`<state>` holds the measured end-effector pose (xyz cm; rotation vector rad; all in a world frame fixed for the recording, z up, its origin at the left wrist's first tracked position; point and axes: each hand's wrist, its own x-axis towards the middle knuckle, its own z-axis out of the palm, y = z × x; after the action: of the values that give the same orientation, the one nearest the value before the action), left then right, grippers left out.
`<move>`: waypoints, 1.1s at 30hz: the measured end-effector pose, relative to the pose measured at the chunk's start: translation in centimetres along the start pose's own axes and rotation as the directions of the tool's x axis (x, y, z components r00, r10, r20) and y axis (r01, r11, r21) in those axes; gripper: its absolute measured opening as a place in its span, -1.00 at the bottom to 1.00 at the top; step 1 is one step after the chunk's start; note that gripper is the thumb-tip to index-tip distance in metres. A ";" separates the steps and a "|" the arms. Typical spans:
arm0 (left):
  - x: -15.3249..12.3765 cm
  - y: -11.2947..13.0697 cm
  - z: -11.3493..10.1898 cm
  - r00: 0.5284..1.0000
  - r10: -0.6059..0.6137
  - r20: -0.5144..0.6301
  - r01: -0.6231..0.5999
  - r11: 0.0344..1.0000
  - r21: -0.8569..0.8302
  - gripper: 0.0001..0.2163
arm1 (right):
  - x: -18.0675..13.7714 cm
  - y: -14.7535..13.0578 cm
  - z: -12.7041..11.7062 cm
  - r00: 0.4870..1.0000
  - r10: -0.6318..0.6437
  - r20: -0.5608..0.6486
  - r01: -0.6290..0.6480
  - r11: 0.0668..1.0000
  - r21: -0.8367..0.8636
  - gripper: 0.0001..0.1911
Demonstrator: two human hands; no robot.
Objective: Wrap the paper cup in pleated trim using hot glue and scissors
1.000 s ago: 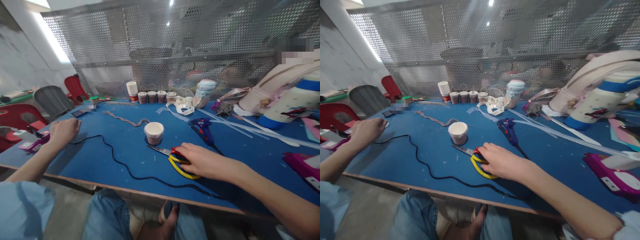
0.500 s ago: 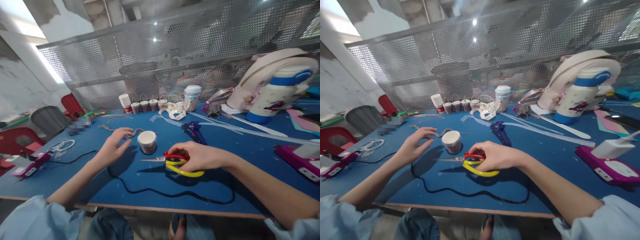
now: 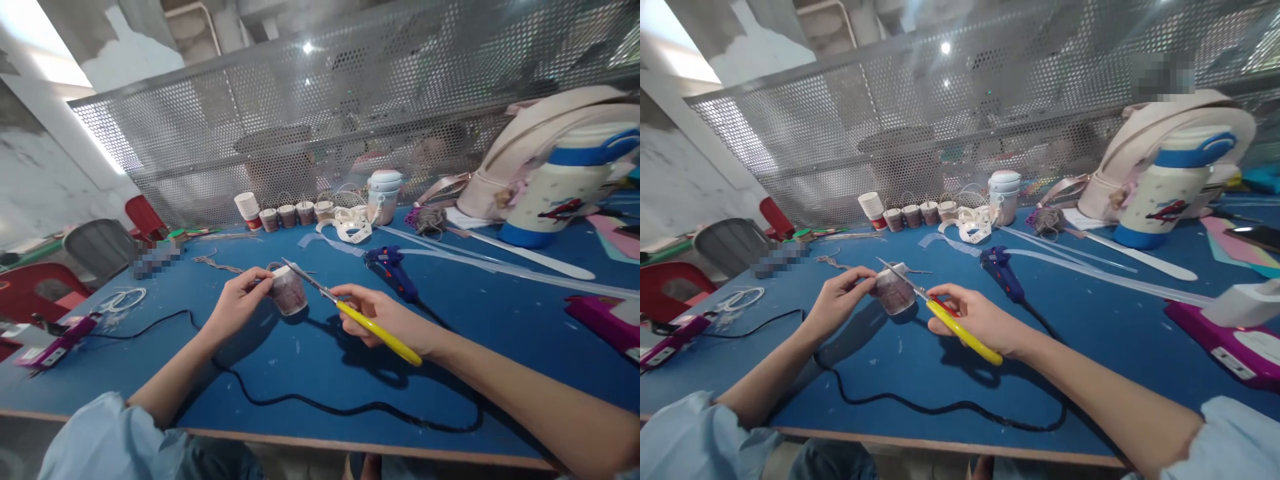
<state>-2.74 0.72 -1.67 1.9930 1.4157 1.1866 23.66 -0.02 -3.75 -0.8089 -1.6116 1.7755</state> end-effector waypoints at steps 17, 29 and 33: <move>-0.7 1.1 -0.2 0.988 -0.124 -0.089 0.095 0.956 -0.279 -0.85 | -0.6 0.1 0.9 0.964 0.253 0.085 -0.255 0.967 0.004 -0.60; -1.0 1.0 -0.5 0.991 -0.113 -0.076 0.075 0.920 -0.385 -0.85 | -0.7 -1.9 2.4 0.949 0.312 0.039 -0.313 0.948 0.051 -0.41; -0.9 1.1 -0.6 0.990 -0.122 -0.070 0.085 0.913 -0.398 -0.84 | -0.7 -1.9 2.4 0.951 0.306 0.039 -0.307 0.951 0.040 -0.42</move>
<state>-2.74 -0.60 -0.90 1.5841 1.1910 1.4049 22.25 -1.92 -1.69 -1.0611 -1.5235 2.0409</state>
